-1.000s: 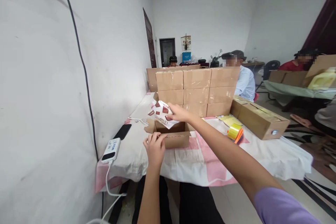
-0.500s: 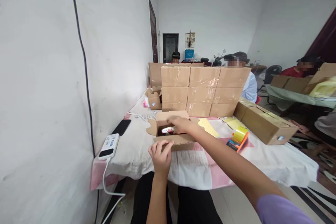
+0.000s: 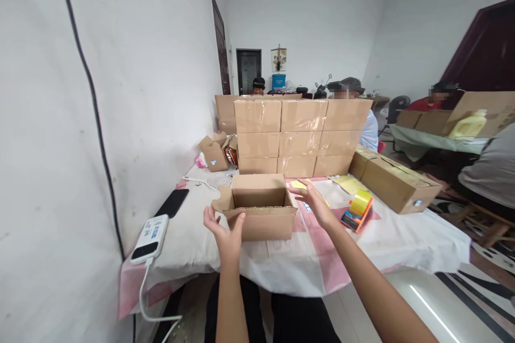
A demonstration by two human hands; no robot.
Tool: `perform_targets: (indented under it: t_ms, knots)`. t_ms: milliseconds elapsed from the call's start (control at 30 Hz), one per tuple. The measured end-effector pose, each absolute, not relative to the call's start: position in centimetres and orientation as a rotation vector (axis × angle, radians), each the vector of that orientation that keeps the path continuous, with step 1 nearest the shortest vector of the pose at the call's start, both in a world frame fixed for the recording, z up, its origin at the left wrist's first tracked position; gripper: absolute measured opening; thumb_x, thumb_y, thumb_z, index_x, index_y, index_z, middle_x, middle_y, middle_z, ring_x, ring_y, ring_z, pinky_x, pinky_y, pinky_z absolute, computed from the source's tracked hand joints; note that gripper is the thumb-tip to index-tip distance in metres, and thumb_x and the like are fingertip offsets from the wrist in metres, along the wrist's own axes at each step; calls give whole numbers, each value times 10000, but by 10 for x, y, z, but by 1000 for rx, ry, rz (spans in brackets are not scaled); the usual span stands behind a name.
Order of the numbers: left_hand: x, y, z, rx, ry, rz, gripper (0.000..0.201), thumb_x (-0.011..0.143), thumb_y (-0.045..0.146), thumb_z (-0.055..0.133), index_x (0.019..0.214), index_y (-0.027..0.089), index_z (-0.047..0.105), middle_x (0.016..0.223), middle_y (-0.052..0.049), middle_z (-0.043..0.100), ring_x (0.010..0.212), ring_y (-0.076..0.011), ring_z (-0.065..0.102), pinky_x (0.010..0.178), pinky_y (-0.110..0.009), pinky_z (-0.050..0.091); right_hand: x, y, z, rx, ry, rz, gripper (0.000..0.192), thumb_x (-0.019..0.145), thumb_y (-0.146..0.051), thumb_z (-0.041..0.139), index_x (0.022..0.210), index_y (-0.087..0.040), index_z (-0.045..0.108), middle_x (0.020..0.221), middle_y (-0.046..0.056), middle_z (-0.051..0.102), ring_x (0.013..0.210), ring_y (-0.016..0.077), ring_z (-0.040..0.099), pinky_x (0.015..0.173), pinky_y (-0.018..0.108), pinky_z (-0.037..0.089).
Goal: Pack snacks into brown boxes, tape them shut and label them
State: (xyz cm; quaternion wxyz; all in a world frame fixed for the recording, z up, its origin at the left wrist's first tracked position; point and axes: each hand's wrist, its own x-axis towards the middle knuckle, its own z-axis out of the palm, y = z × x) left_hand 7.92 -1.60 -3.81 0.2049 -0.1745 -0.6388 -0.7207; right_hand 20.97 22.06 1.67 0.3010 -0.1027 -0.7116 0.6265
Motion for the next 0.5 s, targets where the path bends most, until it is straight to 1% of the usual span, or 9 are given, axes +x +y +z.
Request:
perform_targets:
  t_ms: [33,100,133,167,200,300,367,433,500]
  knots:
    - [75,-16,-39,-520,-1817,-2098,919,827,388,732,1544,263,171,1510,-183,404,1432,-280,389,1151,-479,362,208,214,19,-232,-1941,1605,612,969,-648,370,1395,-232,514,1190,114,732,1299,261,573,1112,487,399]
    - [69,-16,-37,-556,-1868,-2165,696,876,414,662,1478,244,355,1411,-150,530,1378,-268,465,1158,-453,361,205,207,25,-251,-2079,1448,597,959,-635,426,1372,-222,549,1157,109,747,1326,266,544,1176,507,306]
    - [68,-16,-35,-539,-1884,-2165,609,885,427,646,1425,234,441,1366,-138,566,1344,-268,497,1151,-441,371,203,206,29,-287,-2134,1378,589,952,-628,448,1358,-218,564,1154,108,747,1316,270,548,1186,510,288]
    - [67,-14,-33,-503,-1895,-2163,567,881,439,646,1384,224,493,1320,-129,592,1297,-268,535,1133,-432,393,200,207,32,-323,-2166,1332,584,949,-624,456,1351,-218,571,1183,108,736,1307,271,552,1188,508,286]
    - [67,-12,-30,-456,-1901,-2170,568,871,448,657,1369,217,511,1274,-122,607,1241,-265,571,1102,-424,424,196,208,34,-355,-2167,1310,583,950,-624,450,1355,-222,568,1250,110,708,1313,268,545,1188,502,290]
    - [68,-5,-26,-384,-1902,-2233,608,875,433,649,1415,226,461,1209,-102,610,1116,-234,624,1019,-396,481,181,215,33,-488,-2029,1349,602,937,-634,456,1402,-257,518,1484,100,538,1400,257,459,1197,481,289]
    - [68,-2,-27,-378,-1911,-2201,579,893,394,618,1427,244,451,1287,-106,568,1183,-234,584,1044,-391,458,170,217,28,-534,-1913,1512,627,932,-633,459,1454,-286,454,1526,92,491,1415,264,444,1177,505,319]
    - [66,-1,-29,-376,-1939,-2120,572,890,355,608,1432,258,454,1391,-115,495,1273,-247,518,1073,-393,433,163,216,22,-465,-1828,1675,625,938,-617,451,1473,-294,430,1480,90,542,1383,269,484,1147,524,357]
    - [63,-3,-29,-408,-1966,-2032,579,883,317,597,1440,254,450,1436,-123,453,1305,-257,488,1089,-403,422,161,213,16,-337,-1810,1670,604,941,-591,466,1456,-276,461,1359,88,642,1350,264,514,1162,516,340]
